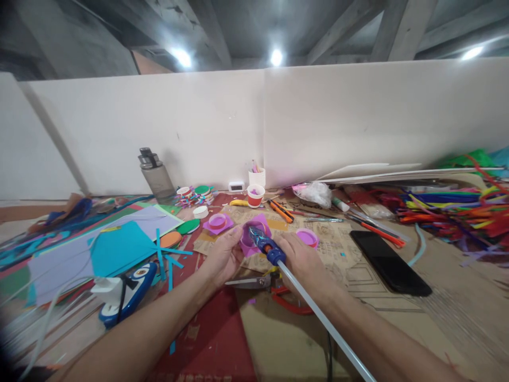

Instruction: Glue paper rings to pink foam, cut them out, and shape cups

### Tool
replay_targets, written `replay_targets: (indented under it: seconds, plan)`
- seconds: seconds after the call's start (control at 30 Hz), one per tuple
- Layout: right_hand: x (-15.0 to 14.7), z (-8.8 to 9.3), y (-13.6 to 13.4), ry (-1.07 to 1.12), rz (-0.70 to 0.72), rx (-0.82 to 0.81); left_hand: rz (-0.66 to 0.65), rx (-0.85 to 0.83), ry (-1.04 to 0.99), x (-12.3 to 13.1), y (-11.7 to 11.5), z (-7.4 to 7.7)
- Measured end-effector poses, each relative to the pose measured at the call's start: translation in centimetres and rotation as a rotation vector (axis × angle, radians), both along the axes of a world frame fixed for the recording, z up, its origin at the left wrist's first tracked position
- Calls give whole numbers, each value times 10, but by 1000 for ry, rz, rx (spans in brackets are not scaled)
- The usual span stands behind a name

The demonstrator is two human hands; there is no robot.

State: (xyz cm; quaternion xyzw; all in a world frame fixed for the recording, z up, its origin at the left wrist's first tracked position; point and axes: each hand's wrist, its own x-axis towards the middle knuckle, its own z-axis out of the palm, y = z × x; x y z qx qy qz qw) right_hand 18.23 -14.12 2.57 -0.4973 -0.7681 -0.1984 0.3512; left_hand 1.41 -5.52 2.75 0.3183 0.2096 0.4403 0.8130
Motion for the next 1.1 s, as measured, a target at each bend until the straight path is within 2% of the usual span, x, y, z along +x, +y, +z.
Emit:
replay_targets:
  seconds: [0.1, 0.23, 0.53, 0.7, 0.87, 1.0, 1.1]
  plan:
    - [2, -1, 0, 19, -15, 0, 48, -11, -2, -1, -1, 5]
    - [3, -2, 1, 33, -30, -13, 50, -11, -35, -1, -2, 9]
    - [-2, 0, 0, -14, 13, 28, -16, 43, -2, 0, -1, -1]
    - [0, 0, -1, 10, -10, 11, 52, 25, -9, 0, -1, -1]
    - [4, -3, 0, 57, -72, 4, 121, 33, -66, -1, -2, 4]
    - [4, -1, 1, 22, -46, 31, 68, -14, -42, -4, -4, 10]
    - [2, 2, 0, -30, -29, 15, 3, -2, -20, -5, -5, 9]
